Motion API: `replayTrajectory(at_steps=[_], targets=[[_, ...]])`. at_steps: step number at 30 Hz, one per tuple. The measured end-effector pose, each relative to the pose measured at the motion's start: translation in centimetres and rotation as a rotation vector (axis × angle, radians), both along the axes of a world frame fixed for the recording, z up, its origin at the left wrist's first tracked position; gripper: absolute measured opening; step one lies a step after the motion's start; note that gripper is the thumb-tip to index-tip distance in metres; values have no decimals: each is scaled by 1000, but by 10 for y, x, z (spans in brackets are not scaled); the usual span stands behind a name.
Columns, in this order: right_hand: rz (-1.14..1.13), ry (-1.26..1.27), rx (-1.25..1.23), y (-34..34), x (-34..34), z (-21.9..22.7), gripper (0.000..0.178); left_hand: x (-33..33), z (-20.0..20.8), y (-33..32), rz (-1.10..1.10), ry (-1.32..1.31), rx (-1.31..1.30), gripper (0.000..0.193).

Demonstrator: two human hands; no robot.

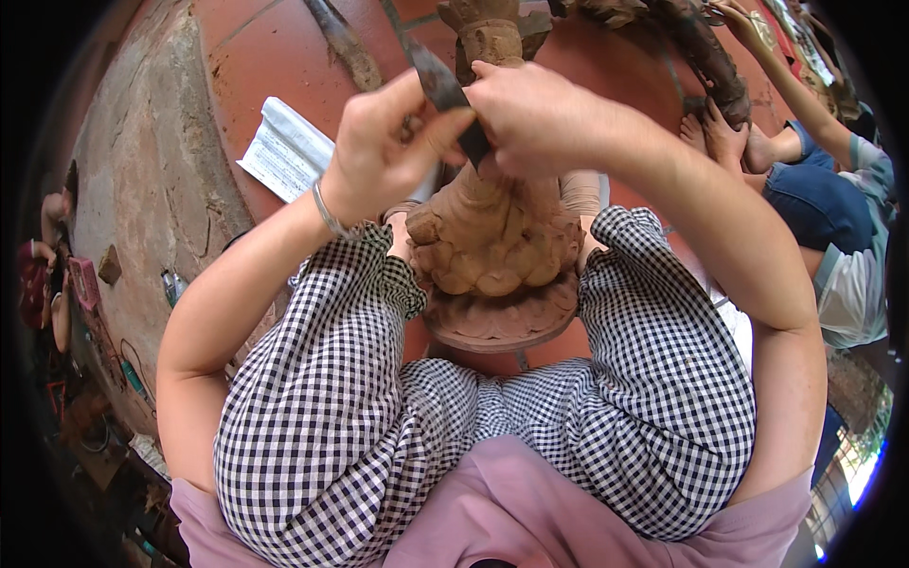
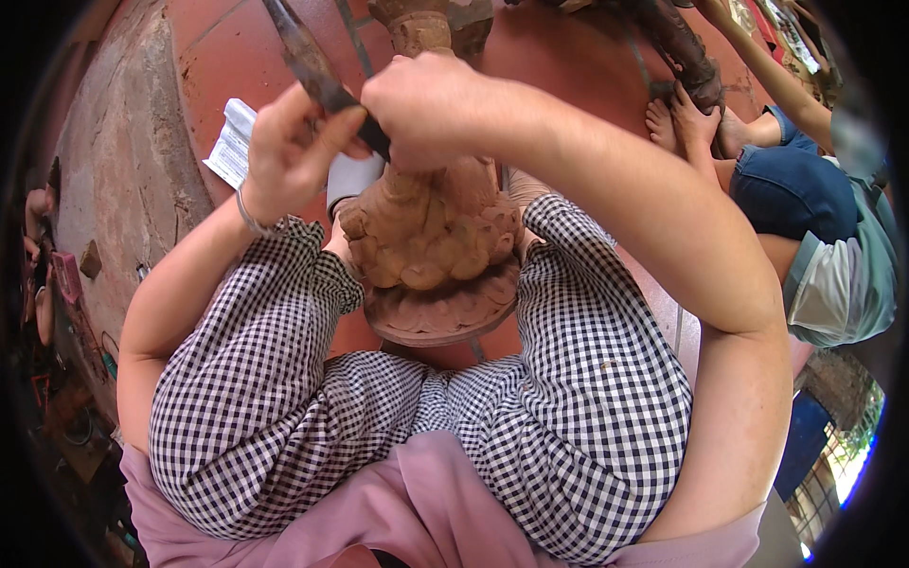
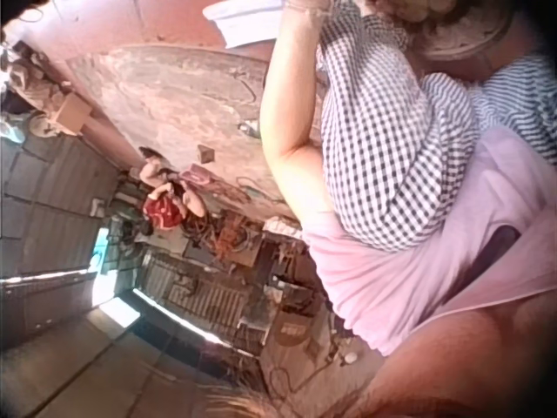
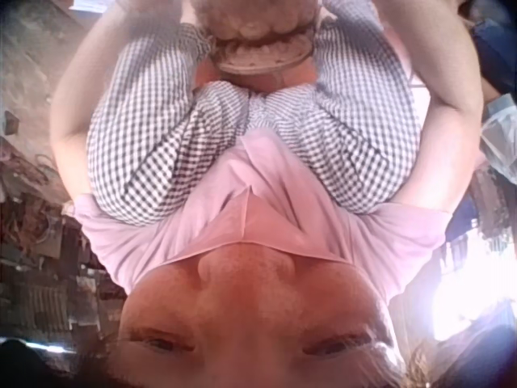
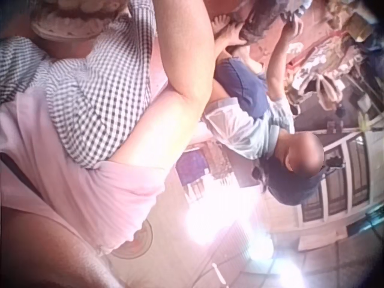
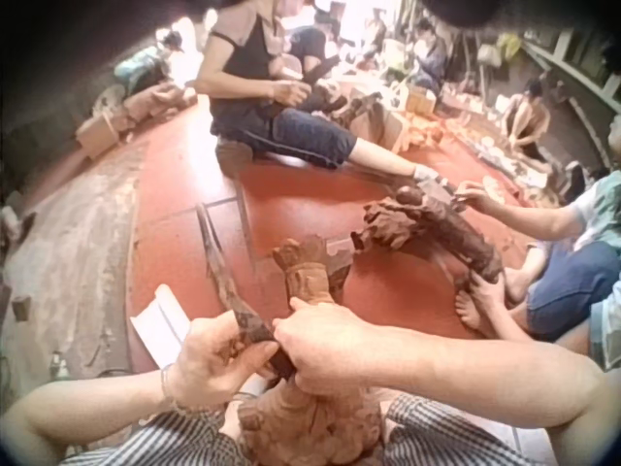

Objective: The person carves a wooden sculpture using a chisel and a power tool. They periodically consult a reference document while shaping the wood.

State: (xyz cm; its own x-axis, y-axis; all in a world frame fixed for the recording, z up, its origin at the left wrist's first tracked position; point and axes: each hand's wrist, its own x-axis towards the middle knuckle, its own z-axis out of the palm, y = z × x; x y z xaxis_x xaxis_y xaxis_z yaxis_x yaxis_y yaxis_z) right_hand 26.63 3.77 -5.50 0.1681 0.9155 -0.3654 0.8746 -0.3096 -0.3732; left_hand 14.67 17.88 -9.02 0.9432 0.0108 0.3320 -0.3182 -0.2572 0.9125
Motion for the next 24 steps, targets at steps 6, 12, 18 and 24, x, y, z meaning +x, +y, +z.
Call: replayTrajectory(at_steps=[6,12,18,24], targets=[[-235,30,-19,11,16,0,27,28,-8,19,64,93,-24,14],[-178,-17,-70,15,5,7,22,23,-17,22,49,56,-119,15],[-294,19,-79,24,16,16,25,37,-11,33,12,170,-44,13],[-276,11,-160,15,25,7,38,48,-3,31,13,252,-42,16]])
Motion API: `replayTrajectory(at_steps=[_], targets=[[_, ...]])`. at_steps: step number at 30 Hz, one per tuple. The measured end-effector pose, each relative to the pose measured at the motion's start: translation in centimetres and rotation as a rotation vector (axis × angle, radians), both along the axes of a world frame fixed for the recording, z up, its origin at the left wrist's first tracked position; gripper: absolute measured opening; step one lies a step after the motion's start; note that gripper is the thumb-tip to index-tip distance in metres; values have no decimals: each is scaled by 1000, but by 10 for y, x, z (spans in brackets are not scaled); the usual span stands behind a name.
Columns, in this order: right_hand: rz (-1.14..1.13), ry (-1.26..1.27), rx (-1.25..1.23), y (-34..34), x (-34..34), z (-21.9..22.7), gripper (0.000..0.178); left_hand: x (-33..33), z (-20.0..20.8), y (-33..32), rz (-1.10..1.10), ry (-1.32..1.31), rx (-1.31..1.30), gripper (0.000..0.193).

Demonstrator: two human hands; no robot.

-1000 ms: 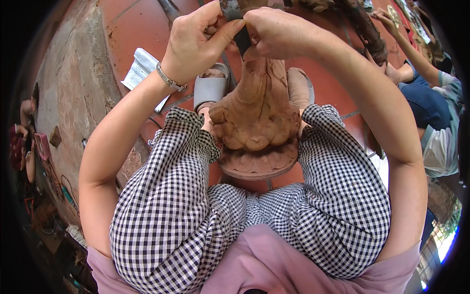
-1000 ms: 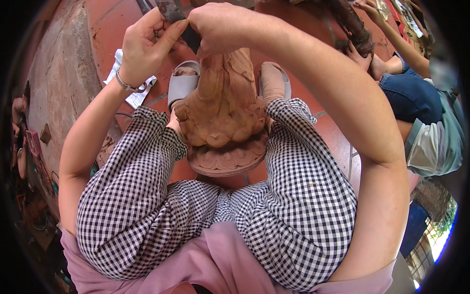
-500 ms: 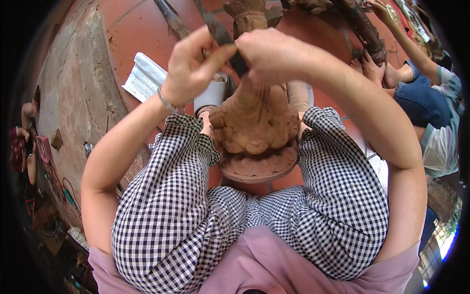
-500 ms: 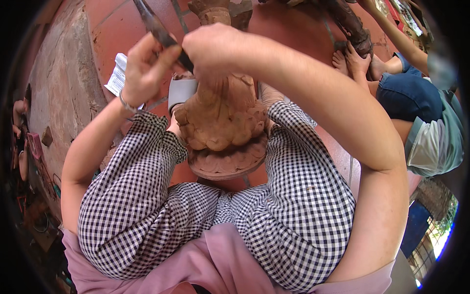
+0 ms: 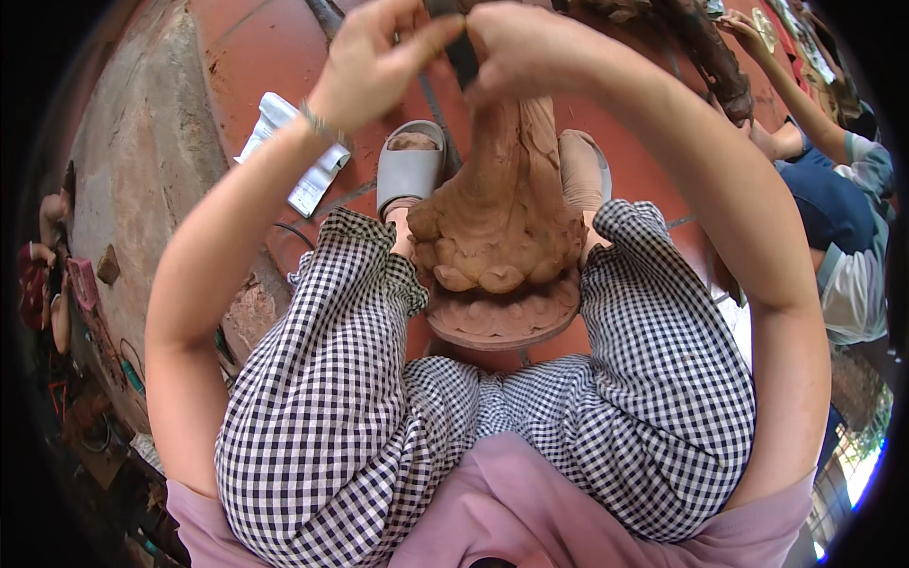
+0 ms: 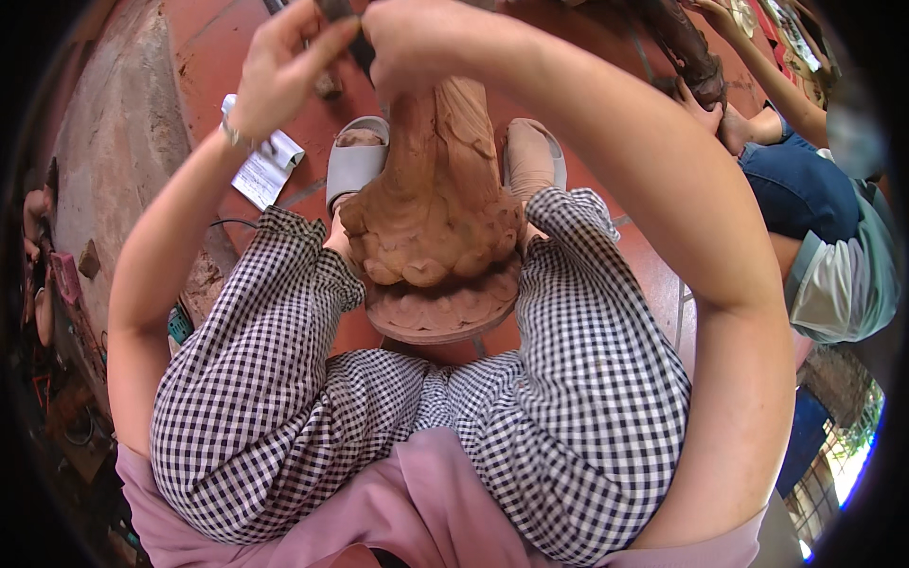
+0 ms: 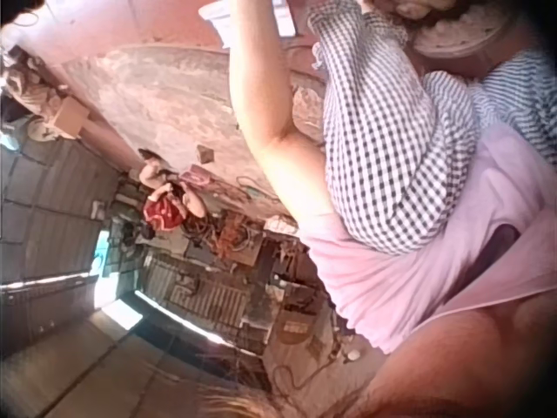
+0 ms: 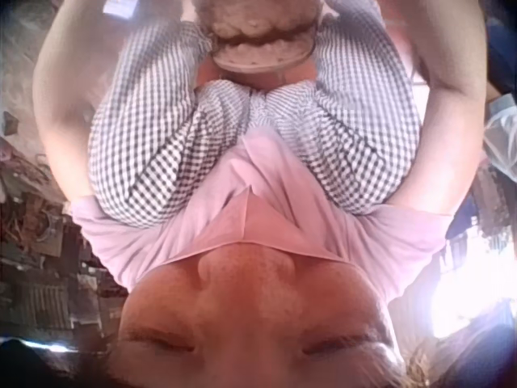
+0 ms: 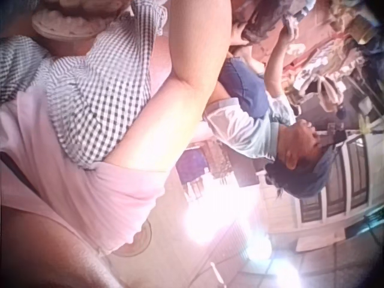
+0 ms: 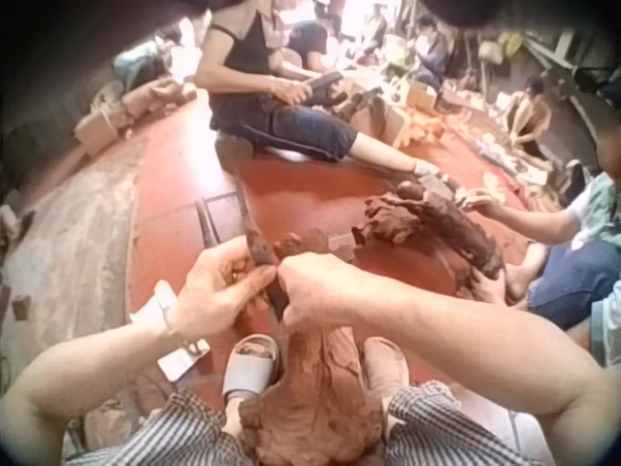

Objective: The person carves a wooden sculpture using a chisel and a power tool. They periodically consult a reference document while shaping the wood.

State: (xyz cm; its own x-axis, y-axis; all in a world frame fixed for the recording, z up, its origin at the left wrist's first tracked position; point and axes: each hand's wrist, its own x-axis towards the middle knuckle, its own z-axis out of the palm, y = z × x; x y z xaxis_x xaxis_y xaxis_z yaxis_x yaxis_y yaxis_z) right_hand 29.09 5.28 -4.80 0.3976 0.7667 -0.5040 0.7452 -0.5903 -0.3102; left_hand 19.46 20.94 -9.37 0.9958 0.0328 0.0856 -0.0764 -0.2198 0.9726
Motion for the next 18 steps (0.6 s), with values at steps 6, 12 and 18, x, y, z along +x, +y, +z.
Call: replayTrajectory(at_steps=[6,12,18], targets=[[-170,287,298,-9,13,-8,32,14,24,-16,-72,-91,-83,14],[-127,361,286,-29,4,-7,29,8,27,-32,-2,-146,213,10],[-182,402,297,-26,21,-6,35,29,32,-25,13,-221,409,15]])
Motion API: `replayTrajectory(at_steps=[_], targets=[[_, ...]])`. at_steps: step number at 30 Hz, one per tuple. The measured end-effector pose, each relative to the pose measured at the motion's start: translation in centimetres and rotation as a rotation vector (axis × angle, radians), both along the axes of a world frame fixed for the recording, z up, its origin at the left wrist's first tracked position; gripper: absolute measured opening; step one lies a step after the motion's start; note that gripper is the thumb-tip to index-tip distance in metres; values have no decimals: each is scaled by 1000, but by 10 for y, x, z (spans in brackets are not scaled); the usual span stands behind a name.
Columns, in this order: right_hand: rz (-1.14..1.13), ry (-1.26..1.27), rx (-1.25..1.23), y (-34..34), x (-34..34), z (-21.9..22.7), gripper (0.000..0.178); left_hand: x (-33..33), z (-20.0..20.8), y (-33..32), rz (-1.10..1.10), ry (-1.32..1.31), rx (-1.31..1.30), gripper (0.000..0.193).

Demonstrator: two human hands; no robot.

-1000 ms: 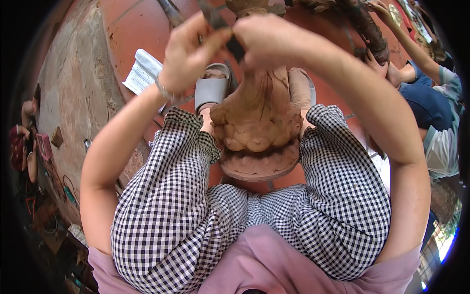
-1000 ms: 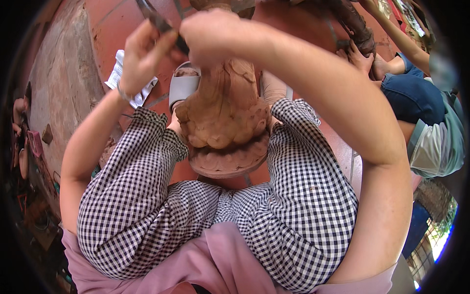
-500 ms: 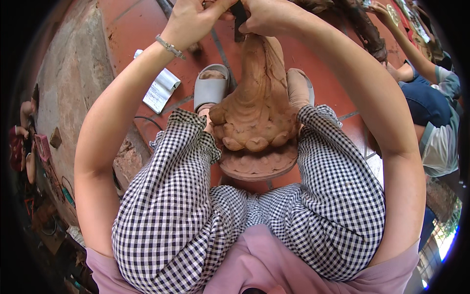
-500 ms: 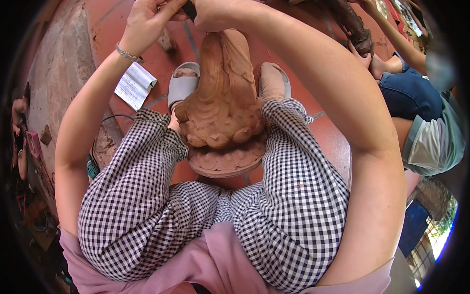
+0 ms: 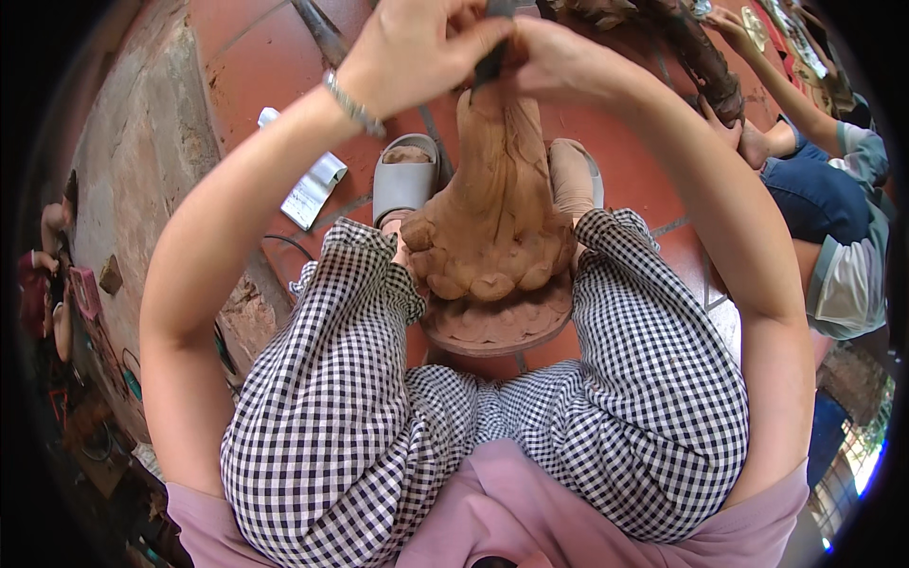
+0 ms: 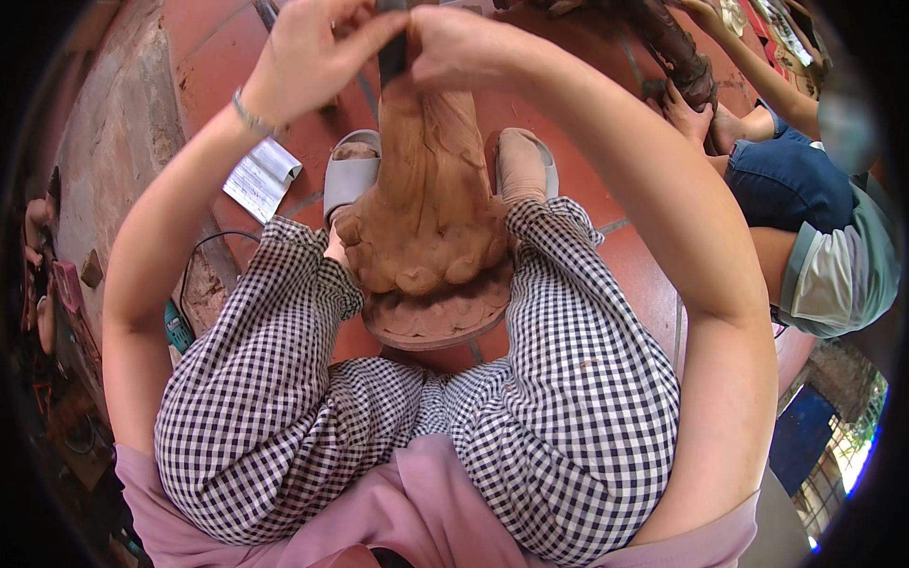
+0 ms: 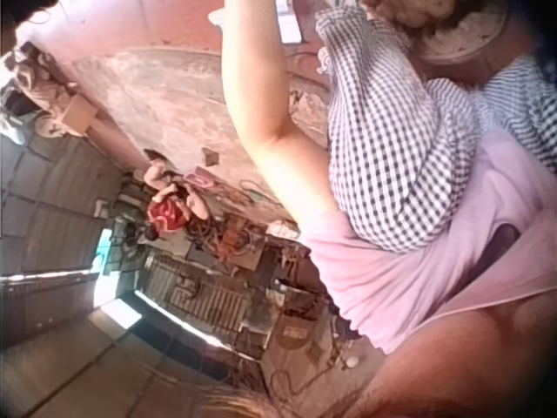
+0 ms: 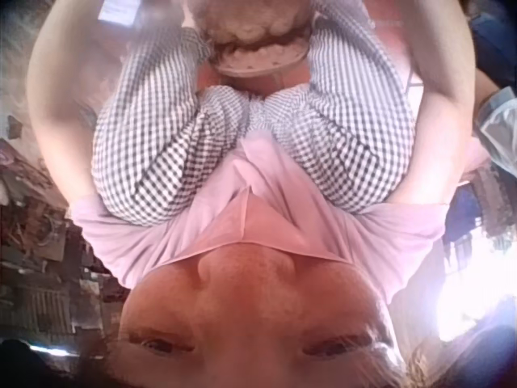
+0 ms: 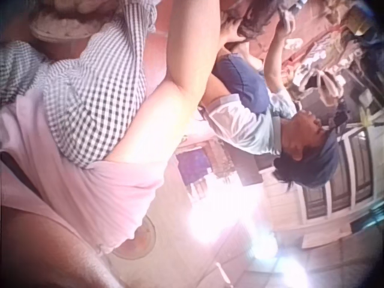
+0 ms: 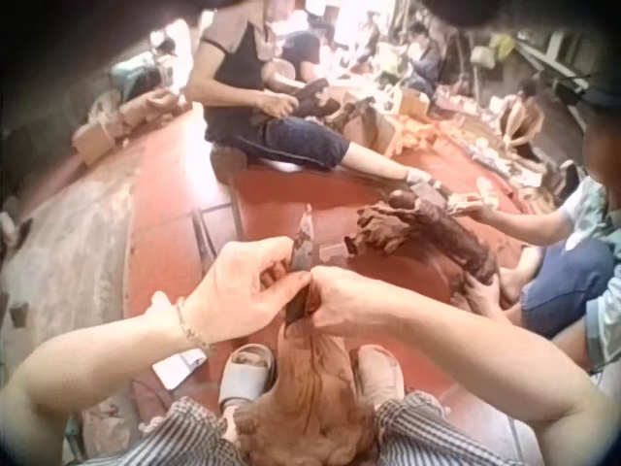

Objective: The person carves a wooden sculpture using a chisel and a power tool. They periodically consult a reference document while shaping the wood.

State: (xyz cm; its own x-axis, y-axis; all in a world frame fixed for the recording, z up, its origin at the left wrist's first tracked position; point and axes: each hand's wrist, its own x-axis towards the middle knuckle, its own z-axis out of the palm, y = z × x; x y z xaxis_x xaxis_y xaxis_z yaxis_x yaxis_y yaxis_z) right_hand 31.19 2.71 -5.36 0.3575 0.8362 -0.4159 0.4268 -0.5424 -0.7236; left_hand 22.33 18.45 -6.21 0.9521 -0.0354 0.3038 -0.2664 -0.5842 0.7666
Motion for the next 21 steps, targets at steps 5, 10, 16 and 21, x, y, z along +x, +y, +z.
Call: replayTrajectory(at_steps=[5,10,16,21], targets=[[-27,2,88,-16,-8,-27,39,-11,3,-17,35,25,41,17],[-461,10,545,-13,33,-52,15,36,-19,-1,140,-66,-447,17],[-581,139,590,-64,37,-74,21,-41,-68,0,206,442,-415,49],[-609,101,555,-88,29,-75,16,-79,-83,-26,150,462,-394,77]])
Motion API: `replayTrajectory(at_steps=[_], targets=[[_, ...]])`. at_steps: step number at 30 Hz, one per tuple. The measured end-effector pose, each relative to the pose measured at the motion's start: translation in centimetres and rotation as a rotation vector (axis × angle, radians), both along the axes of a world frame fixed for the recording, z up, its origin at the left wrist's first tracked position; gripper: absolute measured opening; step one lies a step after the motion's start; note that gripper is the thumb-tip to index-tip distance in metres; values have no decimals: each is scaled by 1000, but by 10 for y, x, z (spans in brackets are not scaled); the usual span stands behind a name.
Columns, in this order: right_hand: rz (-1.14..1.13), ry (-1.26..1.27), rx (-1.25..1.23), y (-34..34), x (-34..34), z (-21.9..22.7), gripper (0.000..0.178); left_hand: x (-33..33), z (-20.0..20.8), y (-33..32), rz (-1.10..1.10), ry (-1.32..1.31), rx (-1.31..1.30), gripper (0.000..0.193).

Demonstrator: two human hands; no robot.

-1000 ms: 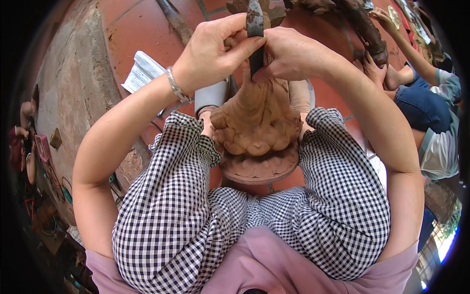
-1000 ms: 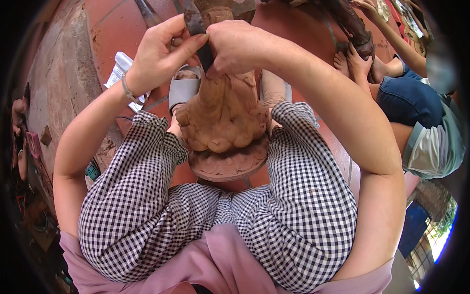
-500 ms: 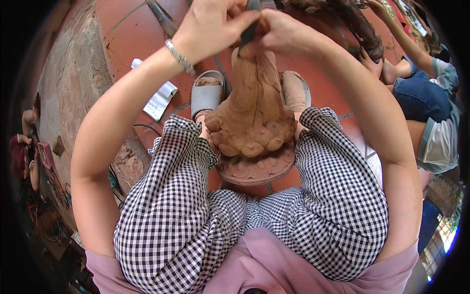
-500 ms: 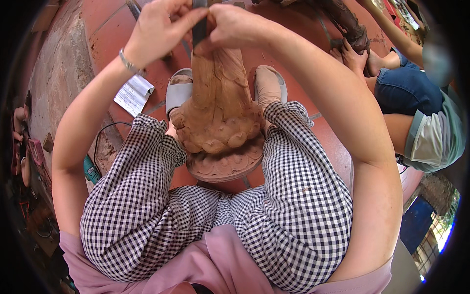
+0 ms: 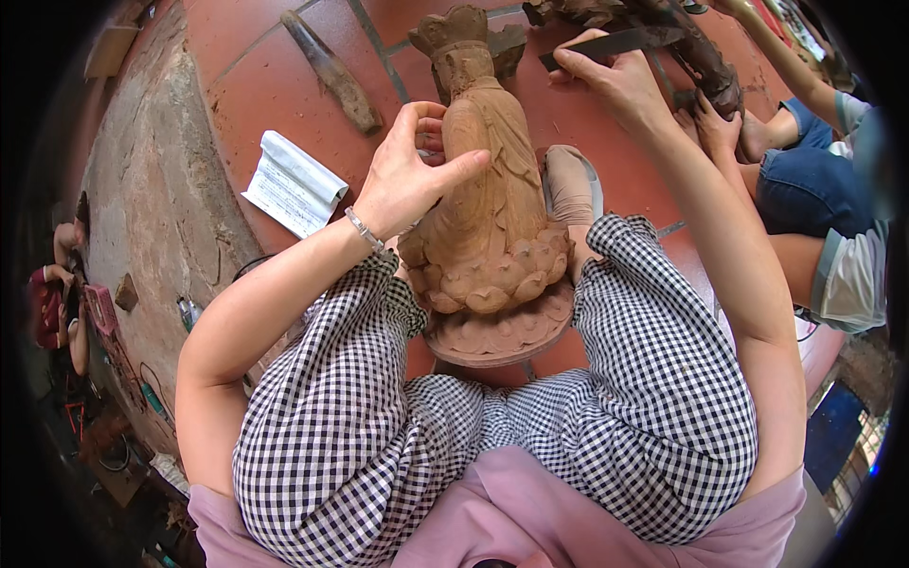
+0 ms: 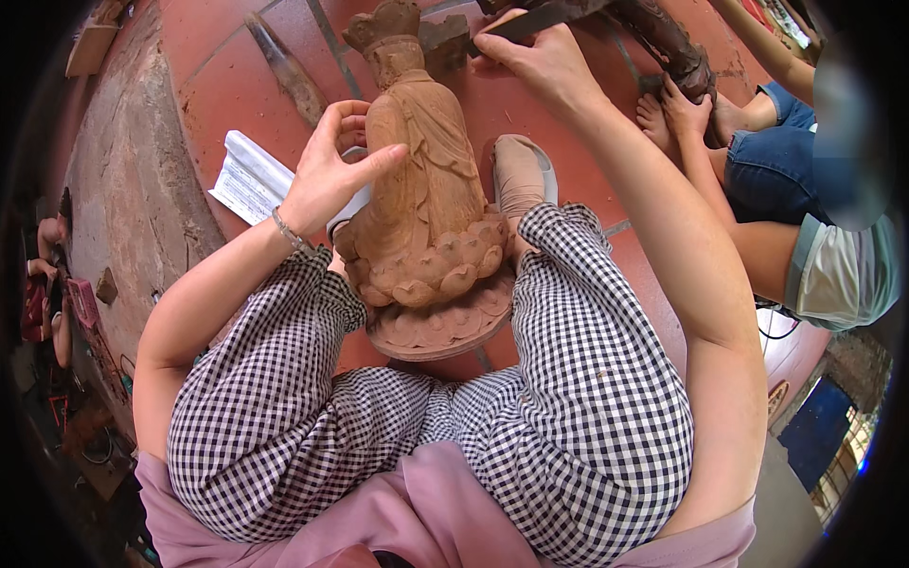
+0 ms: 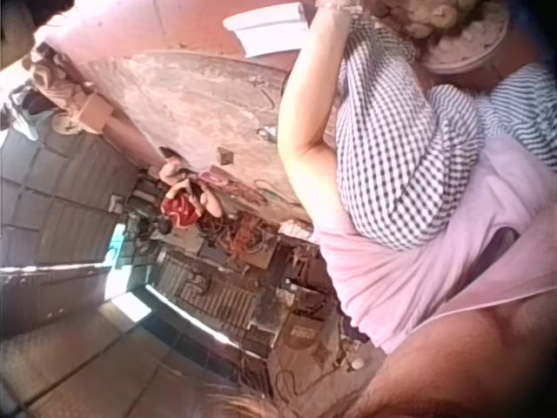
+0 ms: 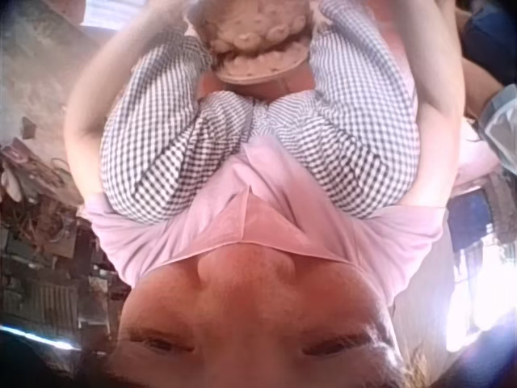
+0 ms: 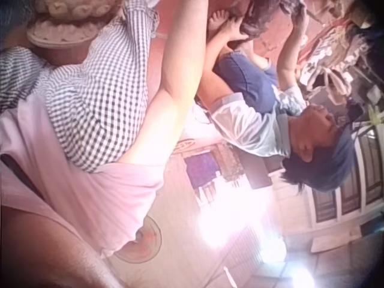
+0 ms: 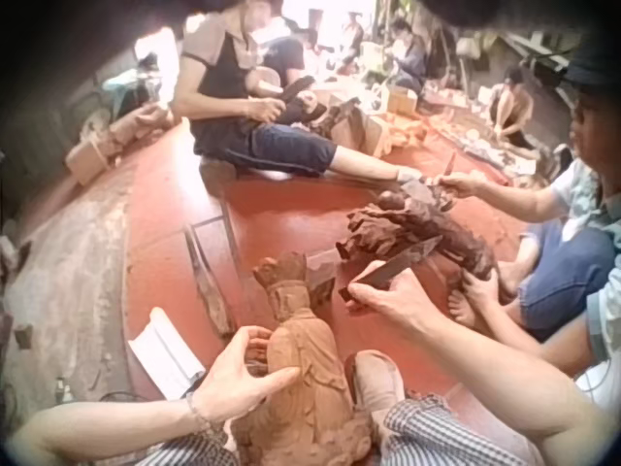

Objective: The person carves a wooden sculpture using a chisel and a power tool. They periodically consult a reference document while shaping the wood.

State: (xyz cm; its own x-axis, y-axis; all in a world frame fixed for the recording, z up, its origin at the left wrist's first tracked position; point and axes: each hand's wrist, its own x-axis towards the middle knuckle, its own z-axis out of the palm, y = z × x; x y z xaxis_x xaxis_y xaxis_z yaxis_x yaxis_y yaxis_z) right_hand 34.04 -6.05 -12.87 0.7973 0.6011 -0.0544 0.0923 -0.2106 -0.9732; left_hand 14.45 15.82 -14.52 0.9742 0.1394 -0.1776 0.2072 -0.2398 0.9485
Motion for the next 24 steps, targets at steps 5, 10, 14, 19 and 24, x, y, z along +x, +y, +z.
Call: replayTrajectory(at_steps=[5,10,14,19,24], targets=[[42,115,24,-5,-20,9,18,28,3,9,101,165,-62,57],[-19,430,89,8,-54,22,16,36,-5,14,234,296,-529,25],[85,228,-33,19,-77,31,20,7,-10,0,253,257,-489,30],[161,-268,-149,27,-109,33,24,-39,-10,-11,-66,5,-296,98],[263,-264,-274,37,-132,38,23,-50,-12,-11,-328,-176,101,144]])
